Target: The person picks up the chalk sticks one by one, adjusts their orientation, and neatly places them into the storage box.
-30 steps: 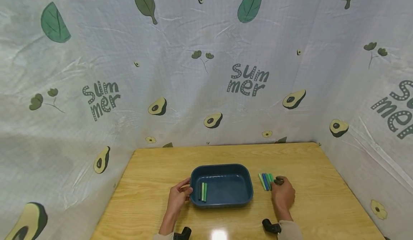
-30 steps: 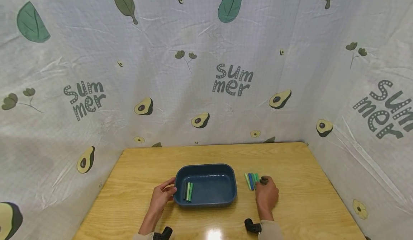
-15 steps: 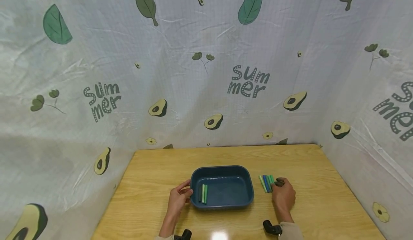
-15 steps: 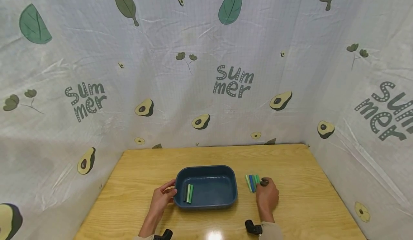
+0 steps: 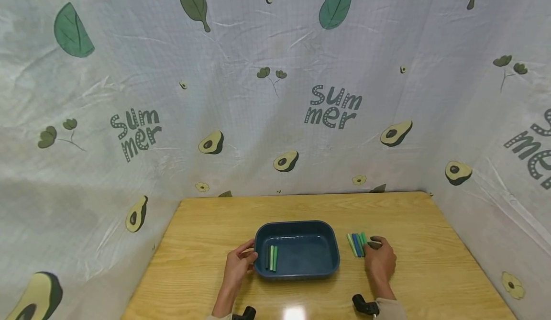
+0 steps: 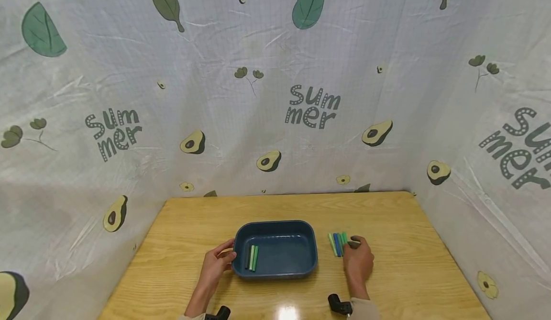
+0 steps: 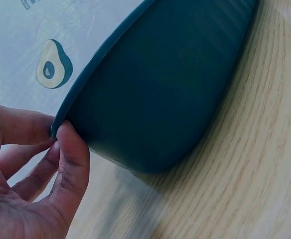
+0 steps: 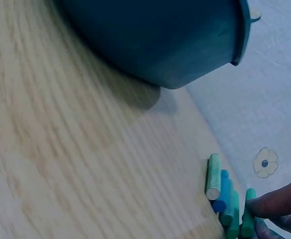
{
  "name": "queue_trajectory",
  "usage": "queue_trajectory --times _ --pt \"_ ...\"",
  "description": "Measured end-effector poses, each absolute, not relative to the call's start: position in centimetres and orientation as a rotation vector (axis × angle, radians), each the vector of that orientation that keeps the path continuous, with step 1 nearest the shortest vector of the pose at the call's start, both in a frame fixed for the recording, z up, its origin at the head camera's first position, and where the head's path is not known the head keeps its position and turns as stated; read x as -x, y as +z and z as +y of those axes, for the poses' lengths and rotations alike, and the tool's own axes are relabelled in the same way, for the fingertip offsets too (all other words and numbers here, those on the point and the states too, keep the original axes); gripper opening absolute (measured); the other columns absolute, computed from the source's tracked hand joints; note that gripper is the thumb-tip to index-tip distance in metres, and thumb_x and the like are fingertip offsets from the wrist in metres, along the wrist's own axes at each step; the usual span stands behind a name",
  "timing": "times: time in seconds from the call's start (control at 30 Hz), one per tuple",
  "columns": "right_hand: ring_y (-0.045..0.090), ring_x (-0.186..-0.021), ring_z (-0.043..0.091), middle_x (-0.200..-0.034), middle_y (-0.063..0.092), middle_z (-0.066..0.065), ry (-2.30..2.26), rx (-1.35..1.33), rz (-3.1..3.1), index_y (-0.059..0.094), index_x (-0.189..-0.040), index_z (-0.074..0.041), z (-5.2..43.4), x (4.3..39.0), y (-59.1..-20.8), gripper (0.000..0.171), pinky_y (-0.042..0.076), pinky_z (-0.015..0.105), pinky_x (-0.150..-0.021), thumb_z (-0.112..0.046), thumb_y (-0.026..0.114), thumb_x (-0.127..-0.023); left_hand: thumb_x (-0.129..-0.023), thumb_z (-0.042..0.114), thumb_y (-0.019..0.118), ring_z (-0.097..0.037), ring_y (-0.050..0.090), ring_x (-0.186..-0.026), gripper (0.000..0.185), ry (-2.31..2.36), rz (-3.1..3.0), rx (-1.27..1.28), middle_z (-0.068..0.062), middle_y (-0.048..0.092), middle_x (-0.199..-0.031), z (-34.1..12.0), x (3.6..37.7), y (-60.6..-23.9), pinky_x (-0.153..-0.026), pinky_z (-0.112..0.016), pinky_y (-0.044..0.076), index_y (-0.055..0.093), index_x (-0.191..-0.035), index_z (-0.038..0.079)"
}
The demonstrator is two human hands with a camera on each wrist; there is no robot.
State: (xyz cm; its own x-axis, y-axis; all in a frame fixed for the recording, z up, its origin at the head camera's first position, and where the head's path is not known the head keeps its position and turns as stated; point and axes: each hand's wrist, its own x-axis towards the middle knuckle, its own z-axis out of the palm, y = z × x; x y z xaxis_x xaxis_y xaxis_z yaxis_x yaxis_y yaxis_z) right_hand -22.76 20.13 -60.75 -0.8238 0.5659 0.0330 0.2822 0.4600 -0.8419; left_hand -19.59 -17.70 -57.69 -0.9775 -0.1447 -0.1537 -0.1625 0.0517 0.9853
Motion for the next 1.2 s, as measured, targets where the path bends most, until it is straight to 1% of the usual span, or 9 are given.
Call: queue_trajectory --times 0.17,0.33,0.47,0.57,0.7,0.8,0.93,1.1,1.2 --pt "0.065 -0.095 0.043 -0.108 0.071 0.025 1.334 0.701 -2.387 0.063 -0.121 -0.001 20.5 22.7 -60.4 0.034 0.046 0.053 -0.077 -0.015 0.063 -0.09 -0.09 -0.001 0.061 -0.014 0.062 -0.085 0.044 2.127 2.275 0.322 -0.025 0.059 -0.125 -17.7 19.6 -57.7 -0.061 -0.032 0.055 0.058 -0.135 0.0" --pt "0.065 -0.095 0.044 -0.107 0.071 0.026 1.352 0.702 -2.378 0.063 -0.12 -0.001 21.1 22.4 -60.0 0.035 0.045 0.053 -0.079 -0.016 0.064 -0.089 -0.09 -0.001 0.061 -0.012 0.062 -0.085 0.045 2.127 2.272 0.337 -0.025 0.059 -0.125 -17.7 19.5 -57.7 -0.061 -0.033 0.055 0.058 -0.135 0.0" --pt "0.066 -0.092 0.043 -0.106 0.071 0.025 1.348 0.687 -2.368 0.063 -0.121 0.0 21.4 22.4 -59.7 0.035 0.047 0.051 -0.076 -0.016 0.064 -0.089 -0.091 -0.001 0.061 -0.014 0.061 -0.086 0.044 2.133 2.271 0.316 -0.025 0.058 -0.126 -17.6 19.4 -57.5 -0.062 -0.033 0.055 0.058 -0.135 0.0" --pt "0.067 -0.09 0.043 -0.105 0.071 0.027 1.347 0.651 -2.359 0.063 -0.12 0.001 21.6 22.5 -59.4 0.035 0.048 0.052 -0.077 -0.014 0.064 -0.088 -0.092 0.0 0.061 -0.015 0.061 -0.086 0.044 2.134 2.266 0.307 -0.024 0.058 -0.127 -17.6 19.4 -57.4 -0.062 -0.033 0.055 0.057 -0.136 0.001" --pt "0.065 -0.093 0.046 -0.106 0.07 0.028 1.366 0.624 -2.368 0.063 -0.121 0.002 21.7 22.5 -58.8 0.035 0.048 0.056 -0.081 -0.012 0.065 -0.089 -0.092 0.0 0.06 -0.015 0.061 -0.087 0.045 2.128 2.259 0.316 -0.025 0.058 -0.127 -17.6 19.4 -57.4 -0.062 -0.034 0.055 0.056 -0.137 0.0" --pt "0.066 -0.092 0.045 -0.106 0.07 0.028 1.374 0.613 -2.386 0.063 -0.121 0.002 21.7 22.5 -58.4 0.035 0.051 0.051 -0.076 -0.012 0.065 -0.089 -0.092 0.0 0.06 -0.015 0.061 -0.086 0.045 2.124 2.259 0.327 -0.025 0.058 -0.127 -17.6 19.4 -57.4 -0.061 -0.033 0.054 0.056 -0.137 0.0" --pt "0.067 -0.089 0.042 -0.108 0.07 0.028 1.37 0.587 -2.401 0.063 -0.121 0.003 21.7 22.5 -58.2 0.035 0.052 0.038 -0.067 -0.01 0.064 -0.089 -0.092 0.0 0.06 -0.015 0.061 -0.086 0.044 2.125 2.257 0.328 -0.024 0.058 -0.127 -17.6 19.4 -57.4 -0.061 -0.033 0.054 0.056 -0.136 0.0" --pt "0.07 -0.091 0.037 -0.113 0.068 0.029 1.417 0.555 -2.414 0.062 -0.125 0.002 21.7 22.5 -58.1 0.036 0.052 0.027 -0.063 -0.01 0.062 -0.09 -0.092 0.001 0.06 -0.017 0.061 -0.087 0.044 2.125 2.263 0.321 -0.024 0.058 -0.127 -17.6 19.5 -57.4 -0.062 -0.034 0.055 0.057 -0.136 0.001" --pt "0.071 -0.089 0.026 -0.12 0.065 0.029 1.522 0.548 -2.412 0.06 -0.129 0.002 21.8 22.6 -58.1 0.039 0.054 0.021 -0.063 -0.009 0.062 -0.092 -0.092 0.001 0.06 -0.017 0.062 -0.088 0.044 2.111 2.262 0.331 -0.024 0.058 -0.127 -17.6 19.5 -57.6 -0.063 -0.034 0.055 0.056 -0.136 0.0"
